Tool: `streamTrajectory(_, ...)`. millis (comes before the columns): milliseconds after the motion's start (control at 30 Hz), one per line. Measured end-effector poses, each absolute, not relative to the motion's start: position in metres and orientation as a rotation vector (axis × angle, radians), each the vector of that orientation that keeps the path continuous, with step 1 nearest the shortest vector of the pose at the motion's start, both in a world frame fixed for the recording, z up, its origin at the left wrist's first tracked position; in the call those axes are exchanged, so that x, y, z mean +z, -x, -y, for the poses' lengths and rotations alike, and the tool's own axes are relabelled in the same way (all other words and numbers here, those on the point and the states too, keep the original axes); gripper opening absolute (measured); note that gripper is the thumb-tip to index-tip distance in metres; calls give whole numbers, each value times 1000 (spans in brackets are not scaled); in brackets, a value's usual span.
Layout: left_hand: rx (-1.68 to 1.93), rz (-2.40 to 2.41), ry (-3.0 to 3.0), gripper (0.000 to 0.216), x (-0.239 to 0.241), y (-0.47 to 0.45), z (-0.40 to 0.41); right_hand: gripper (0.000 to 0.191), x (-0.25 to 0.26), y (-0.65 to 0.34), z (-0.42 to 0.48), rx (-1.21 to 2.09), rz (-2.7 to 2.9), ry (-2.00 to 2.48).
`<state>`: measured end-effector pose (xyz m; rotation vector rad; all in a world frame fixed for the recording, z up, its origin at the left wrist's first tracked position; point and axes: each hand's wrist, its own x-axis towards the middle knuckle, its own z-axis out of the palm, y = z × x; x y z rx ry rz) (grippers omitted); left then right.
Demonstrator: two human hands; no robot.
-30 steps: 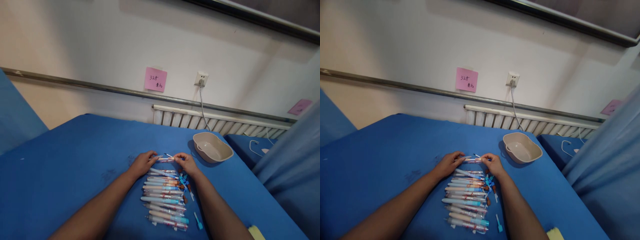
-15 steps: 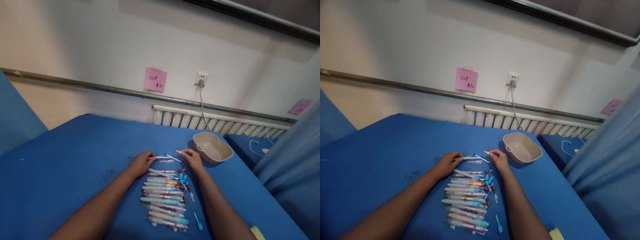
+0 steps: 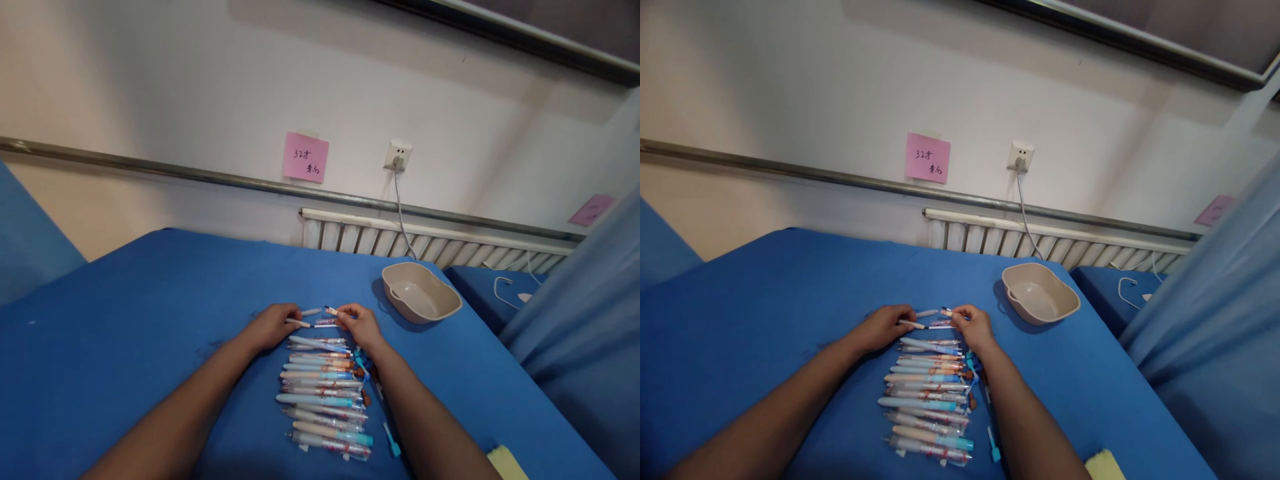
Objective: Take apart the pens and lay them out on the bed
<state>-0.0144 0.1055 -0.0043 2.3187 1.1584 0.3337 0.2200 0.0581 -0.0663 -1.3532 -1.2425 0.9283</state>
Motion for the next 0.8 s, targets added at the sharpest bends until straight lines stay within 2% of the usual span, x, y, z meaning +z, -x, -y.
streamTrajectory(233,519,-1199,-2163,31,2,27,-120,26,-61,-224,-54,878,1371,1375)
streamTrajectory(500,477,-1119,-2303,15,-12,-10,-89,9,-52,-234,-45,877,1670,1376)
streamTrajectory(700,563,-1228,-2426,22,-13,-7,-92,27,-40,-240,-42,490,1930,1654)
streamTrajectory(800,551,-1171,-2456,21,-7,-7,-89,27,-37,-241,-40,407,1958,1801)
